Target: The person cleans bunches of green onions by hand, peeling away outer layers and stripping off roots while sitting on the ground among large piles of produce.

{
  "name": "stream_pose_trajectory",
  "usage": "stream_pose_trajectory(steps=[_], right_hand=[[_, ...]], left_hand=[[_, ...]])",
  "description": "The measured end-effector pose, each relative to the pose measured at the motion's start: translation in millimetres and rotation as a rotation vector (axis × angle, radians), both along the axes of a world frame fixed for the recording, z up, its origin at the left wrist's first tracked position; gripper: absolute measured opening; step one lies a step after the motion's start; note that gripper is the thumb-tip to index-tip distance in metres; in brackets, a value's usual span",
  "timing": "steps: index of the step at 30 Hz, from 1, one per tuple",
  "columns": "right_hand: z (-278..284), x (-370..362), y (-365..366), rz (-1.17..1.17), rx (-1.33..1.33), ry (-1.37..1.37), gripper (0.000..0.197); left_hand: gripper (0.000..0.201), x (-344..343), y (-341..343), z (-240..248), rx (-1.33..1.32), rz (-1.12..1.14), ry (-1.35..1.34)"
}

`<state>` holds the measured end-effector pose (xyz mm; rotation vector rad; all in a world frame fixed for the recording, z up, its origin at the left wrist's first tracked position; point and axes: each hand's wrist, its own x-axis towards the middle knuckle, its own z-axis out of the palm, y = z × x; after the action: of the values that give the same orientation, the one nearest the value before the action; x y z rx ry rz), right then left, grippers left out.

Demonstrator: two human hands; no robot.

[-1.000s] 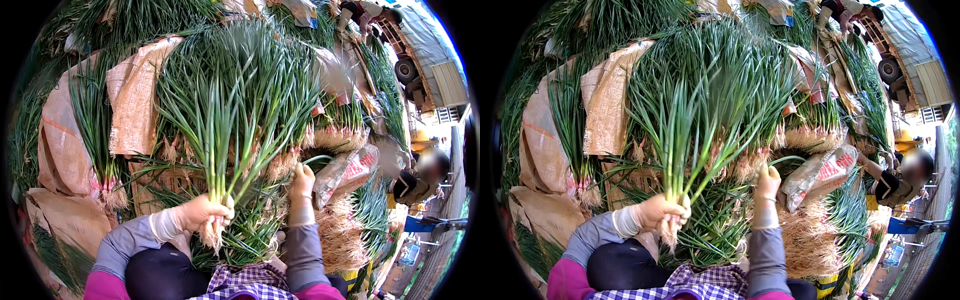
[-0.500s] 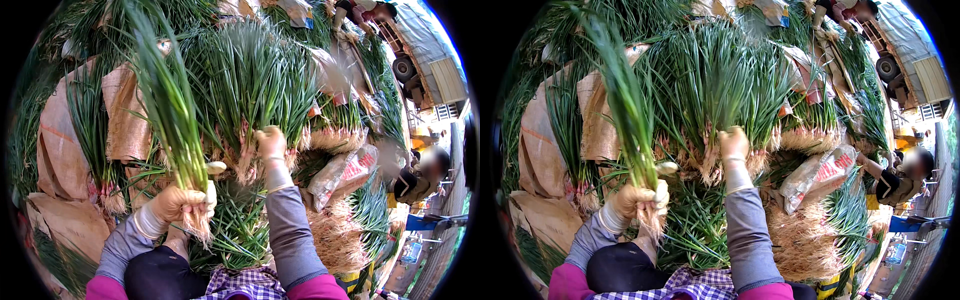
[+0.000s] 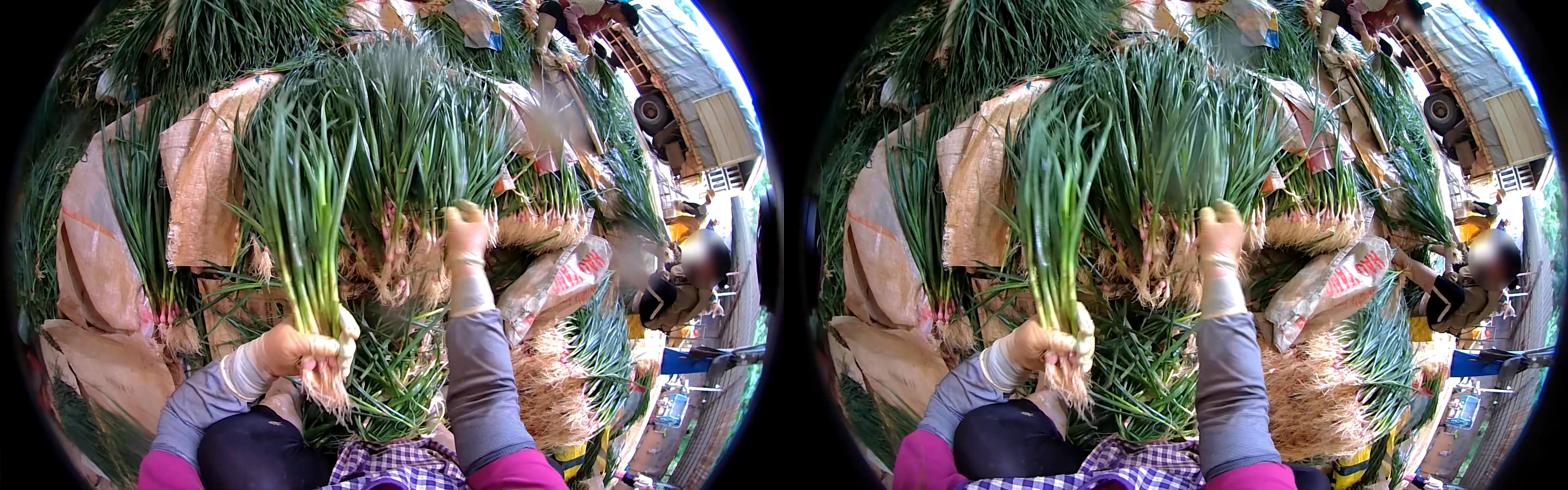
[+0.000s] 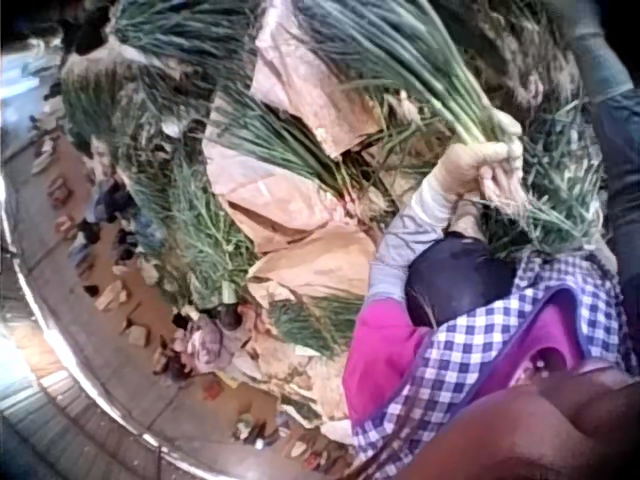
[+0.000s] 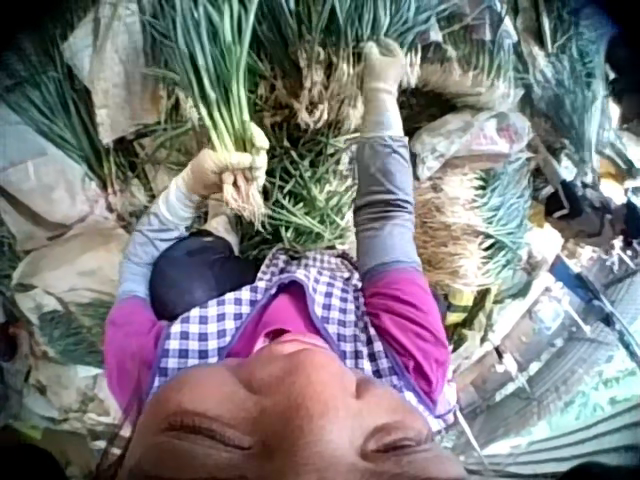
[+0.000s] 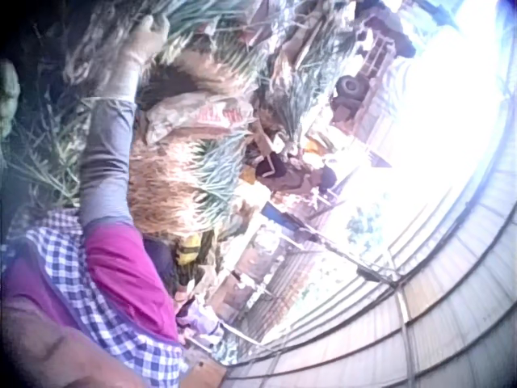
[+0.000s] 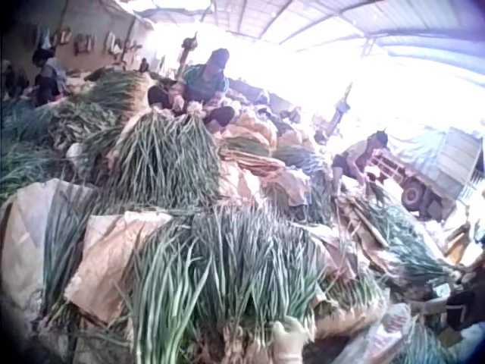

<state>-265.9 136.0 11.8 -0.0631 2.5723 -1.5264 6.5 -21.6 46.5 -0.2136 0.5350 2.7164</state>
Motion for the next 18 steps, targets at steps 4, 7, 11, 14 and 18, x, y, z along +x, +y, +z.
stream_pose_trajectory(steps=[4,7,11,14,18], right_hand=[[30.1,22.7,46.9,0.143,-0.189,-0.164,0.022],[38.2,74.3,48.0,0.226,-0.41,-0.485,0.02],[26.7,124.0,56.1,0.226,-0.363,-0.613,0.021],[24.1,158.6,48.1,0.255,-0.284,-0.581,0.022],[5.5,182.0,33.4,0.358,0.232,0.043,0.017]], left_hand=[[0.027,-2.7,-1.5,-8.3,-0.035,0.018,-0.017],[0.024,-4.8,7.0,-19.3,-0.139,0.051,-0.149],[0.03,-17.5,30.2,-21.5,-0.251,-0.095,-0.221],[0.019,-18.9,40.4,-30.3,-0.367,-0.138,-0.181],[0.021,-16.4,38.8,-30.3,-0.278,-0.181,-0.206]])
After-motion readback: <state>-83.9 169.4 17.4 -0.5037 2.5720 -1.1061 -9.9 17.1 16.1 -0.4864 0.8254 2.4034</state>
